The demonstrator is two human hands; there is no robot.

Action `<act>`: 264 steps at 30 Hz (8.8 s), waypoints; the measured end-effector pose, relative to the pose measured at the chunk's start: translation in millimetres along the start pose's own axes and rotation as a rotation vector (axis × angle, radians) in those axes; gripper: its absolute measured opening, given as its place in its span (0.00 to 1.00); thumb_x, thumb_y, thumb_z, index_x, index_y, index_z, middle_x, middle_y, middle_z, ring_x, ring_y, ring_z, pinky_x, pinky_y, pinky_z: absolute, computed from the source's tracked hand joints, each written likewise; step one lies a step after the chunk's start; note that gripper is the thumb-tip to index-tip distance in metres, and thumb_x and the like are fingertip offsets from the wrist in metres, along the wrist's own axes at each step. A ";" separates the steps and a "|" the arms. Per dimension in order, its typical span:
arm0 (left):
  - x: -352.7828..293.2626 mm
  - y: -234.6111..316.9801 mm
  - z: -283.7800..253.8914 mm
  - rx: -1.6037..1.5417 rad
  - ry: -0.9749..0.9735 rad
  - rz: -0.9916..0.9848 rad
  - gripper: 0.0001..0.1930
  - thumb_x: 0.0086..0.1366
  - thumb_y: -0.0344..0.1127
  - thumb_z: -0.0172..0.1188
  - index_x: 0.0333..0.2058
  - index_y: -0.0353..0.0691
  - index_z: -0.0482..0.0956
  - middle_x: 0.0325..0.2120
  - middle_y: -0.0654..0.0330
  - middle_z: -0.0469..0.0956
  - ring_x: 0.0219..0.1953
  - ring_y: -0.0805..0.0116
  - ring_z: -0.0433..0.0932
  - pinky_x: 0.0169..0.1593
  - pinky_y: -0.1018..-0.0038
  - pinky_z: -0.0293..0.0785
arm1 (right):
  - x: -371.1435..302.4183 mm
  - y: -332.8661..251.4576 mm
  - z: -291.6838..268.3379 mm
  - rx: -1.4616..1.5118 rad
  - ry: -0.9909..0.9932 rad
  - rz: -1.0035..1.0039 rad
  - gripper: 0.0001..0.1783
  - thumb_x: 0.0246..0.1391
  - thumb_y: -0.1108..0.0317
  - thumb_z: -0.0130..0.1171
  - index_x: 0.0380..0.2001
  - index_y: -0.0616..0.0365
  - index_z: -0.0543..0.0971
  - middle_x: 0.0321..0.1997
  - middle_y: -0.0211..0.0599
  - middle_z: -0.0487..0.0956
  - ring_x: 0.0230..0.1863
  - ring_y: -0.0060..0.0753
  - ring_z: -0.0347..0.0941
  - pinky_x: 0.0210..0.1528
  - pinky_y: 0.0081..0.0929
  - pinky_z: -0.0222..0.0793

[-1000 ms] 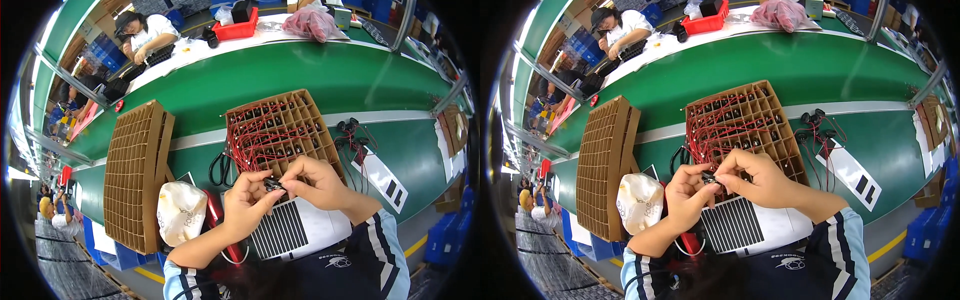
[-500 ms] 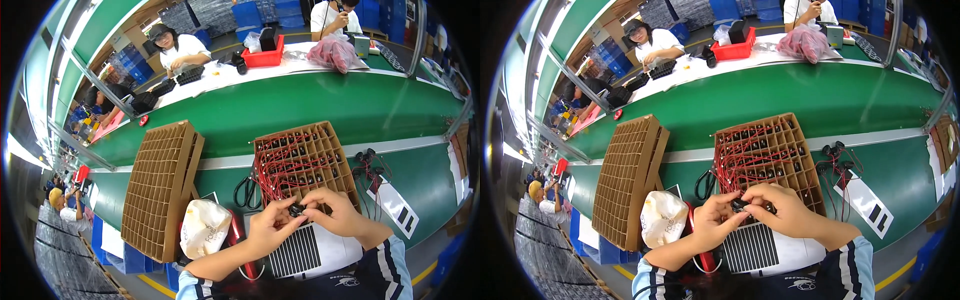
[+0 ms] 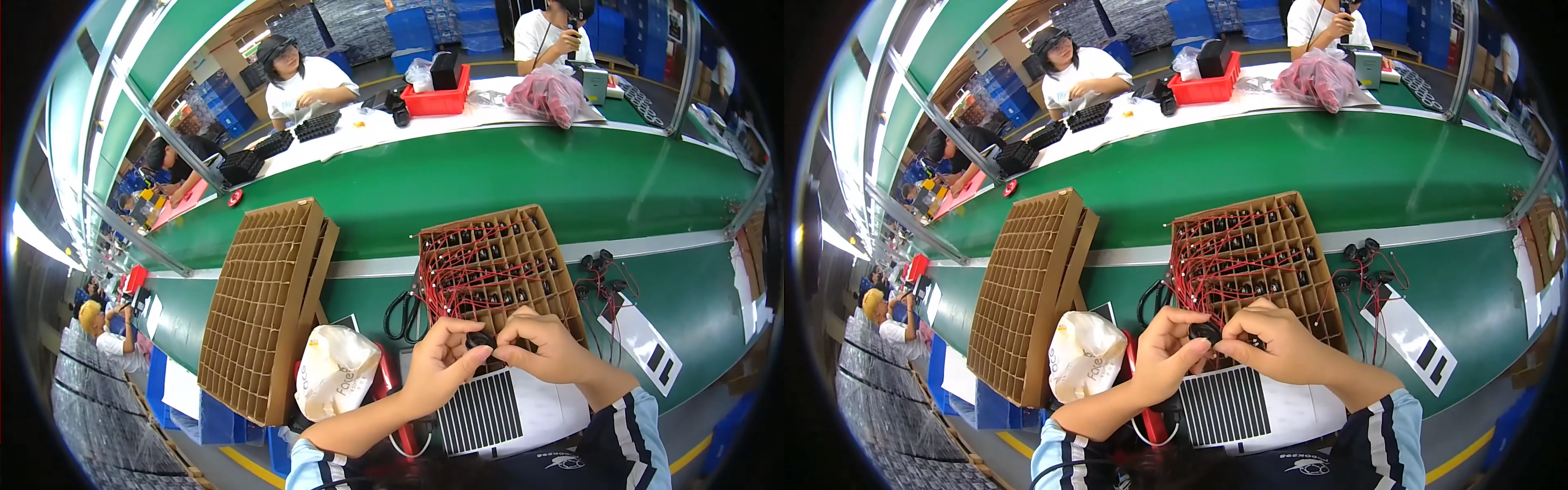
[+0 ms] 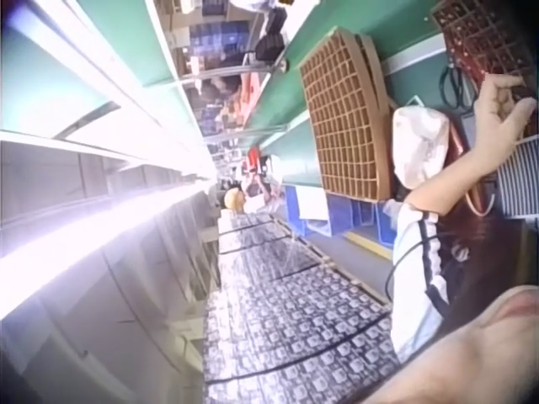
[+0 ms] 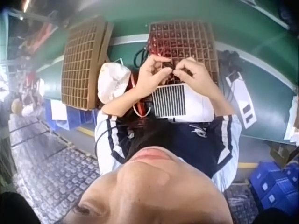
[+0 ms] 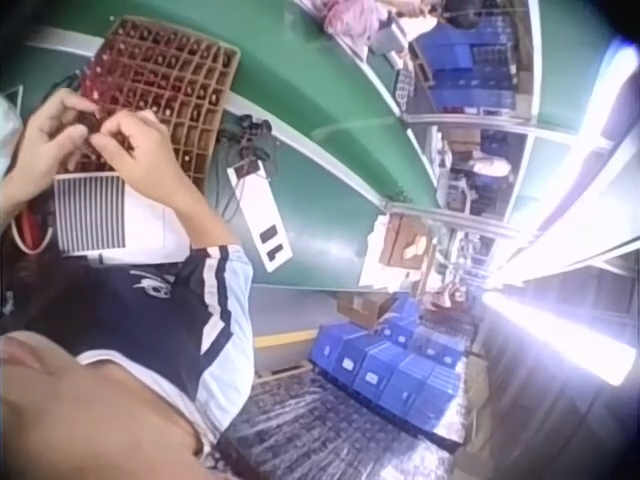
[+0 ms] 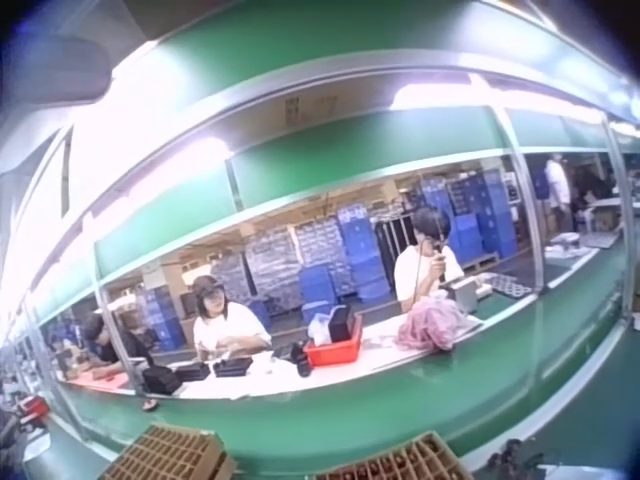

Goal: Connecting wires to small electronic components on a factory assembly line.

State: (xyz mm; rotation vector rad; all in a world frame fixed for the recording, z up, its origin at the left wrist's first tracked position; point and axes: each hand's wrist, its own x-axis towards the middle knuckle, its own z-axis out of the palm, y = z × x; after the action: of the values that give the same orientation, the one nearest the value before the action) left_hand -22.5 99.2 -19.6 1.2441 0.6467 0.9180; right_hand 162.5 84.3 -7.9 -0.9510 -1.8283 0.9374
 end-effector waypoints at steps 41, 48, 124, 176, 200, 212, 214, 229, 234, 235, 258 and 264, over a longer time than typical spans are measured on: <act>2.5 -0.8 -1.6 -0.174 -0.071 -0.078 0.08 0.64 0.33 0.44 0.40 0.37 0.60 0.23 0.58 0.71 0.16 0.77 0.66 0.20 0.84 0.62 | 3.0 4.6 -6.2 -0.026 -0.053 -0.038 0.08 0.50 0.64 0.53 0.23 0.55 0.72 0.22 0.27 0.71 0.28 0.28 0.66 0.39 0.27 0.53; 1.7 -0.9 -0.2 -0.231 -0.104 -0.075 0.09 0.65 0.35 0.43 0.40 0.37 0.61 0.22 0.57 0.71 0.14 0.76 0.65 0.19 0.84 0.61 | 1.9 3.8 -2.6 -0.072 0.020 -0.027 0.08 0.49 0.64 0.54 0.23 0.56 0.72 0.20 0.28 0.69 0.26 0.28 0.64 0.38 0.26 0.54; 13.9 -7.6 0.9 -0.232 0.034 -0.057 0.14 0.62 0.27 0.47 0.45 0.41 0.55 0.24 0.52 0.71 0.22 0.66 0.75 0.24 0.75 0.74 | 0.5 5.0 4.8 -0.175 0.137 -0.173 0.04 0.43 0.69 0.58 0.23 0.55 0.74 0.25 0.30 0.70 0.29 0.30 0.66 0.35 0.26 0.56; 14.3 3.4 -2.6 -0.420 -0.087 -0.318 0.09 0.65 0.35 0.41 0.41 0.39 0.57 0.23 0.51 0.71 0.15 0.69 0.72 0.18 0.80 0.66 | 4.5 13.0 -1.9 0.023 0.057 -0.005 0.06 0.47 0.68 0.56 0.22 0.59 0.73 0.25 0.31 0.68 0.28 0.27 0.63 0.30 0.24 0.57; 15.9 3.0 -8.5 -0.170 -0.124 -0.318 0.12 0.64 0.34 0.46 0.41 0.34 0.57 0.22 0.54 0.73 0.17 0.72 0.74 0.16 0.84 0.63 | 4.7 17.6 -1.0 -0.003 0.035 -0.017 0.09 0.47 0.67 0.56 0.20 0.59 0.71 0.23 0.31 0.67 0.27 0.30 0.63 0.31 0.26 0.56; 15.0 1.0 -3.7 -0.087 -0.087 -0.211 0.13 0.61 0.29 0.50 0.35 0.41 0.52 0.21 0.56 0.73 0.17 0.73 0.74 0.15 0.86 0.61 | 3.4 11.7 1.6 0.020 0.032 0.031 0.08 0.47 0.69 0.55 0.20 0.60 0.71 0.24 0.33 0.66 0.30 0.32 0.63 0.34 0.27 0.57; 15.2 0.5 -3.9 -0.094 -0.091 -0.206 0.12 0.62 0.30 0.49 0.35 0.41 0.52 0.21 0.56 0.73 0.17 0.73 0.74 0.15 0.86 0.61 | 3.2 10.6 0.6 -0.083 0.049 0.052 0.09 0.47 0.68 0.56 0.20 0.61 0.70 0.24 0.34 0.66 0.28 0.31 0.63 0.32 0.26 0.58; 14.7 -3.4 -4.0 -0.140 -0.124 -0.197 0.09 0.62 0.32 0.48 0.36 0.38 0.57 0.23 0.55 0.73 0.19 0.72 0.75 0.19 0.86 0.64 | 5.1 16.5 -2.8 -0.001 -0.008 -0.025 0.10 0.45 0.68 0.58 0.20 0.60 0.70 0.27 0.32 0.67 0.31 0.27 0.63 0.34 0.23 0.57; 13.9 -3.9 -4.7 -0.257 -0.172 -0.191 0.09 0.62 0.33 0.48 0.35 0.38 0.57 0.23 0.55 0.74 0.19 0.72 0.75 0.18 0.86 0.64 | 5.2 16.4 -4.6 0.071 -0.022 0.041 0.11 0.45 0.66 0.59 0.20 0.60 0.70 0.27 0.32 0.67 0.30 0.27 0.63 0.34 0.24 0.58; 13.4 -4.4 -4.0 -0.313 -0.187 -0.201 0.09 0.63 0.33 0.48 0.36 0.38 0.57 0.23 0.56 0.74 0.19 0.72 0.75 0.19 0.85 0.64 | 5.4 16.8 -4.7 0.131 -0.039 0.043 0.11 0.45 0.66 0.58 0.20 0.60 0.70 0.27 0.32 0.67 0.30 0.27 0.63 0.34 0.24 0.58; 9.8 -2.1 -3.3 -0.168 -0.142 -0.196 0.09 0.63 0.33 0.48 0.39 0.36 0.62 0.22 0.59 0.73 0.16 0.78 0.70 0.17 0.87 0.58 | 5.4 17.5 -1.6 0.103 -0.016 -0.062 0.11 0.46 0.66 0.59 0.19 0.61 0.71 0.25 0.32 0.67 0.27 0.25 0.63 0.28 0.22 0.58; 12.6 -4.6 -4.7 -0.143 -0.085 -0.205 0.11 0.63 0.34 0.49 0.40 0.35 0.64 0.22 0.60 0.72 0.16 0.79 0.68 0.20 0.86 0.61 | 5.7 18.3 -1.7 0.128 0.007 -0.086 0.09 0.47 0.69 0.57 0.20 0.62 0.71 0.26 0.32 0.67 0.27 0.24 0.63 0.27 0.21 0.59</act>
State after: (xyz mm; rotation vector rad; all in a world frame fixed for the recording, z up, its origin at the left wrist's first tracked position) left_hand -19.0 112.2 -24.3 1.0618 0.6174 0.7240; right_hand 166.4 97.5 -21.3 -0.7906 -1.7666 0.9836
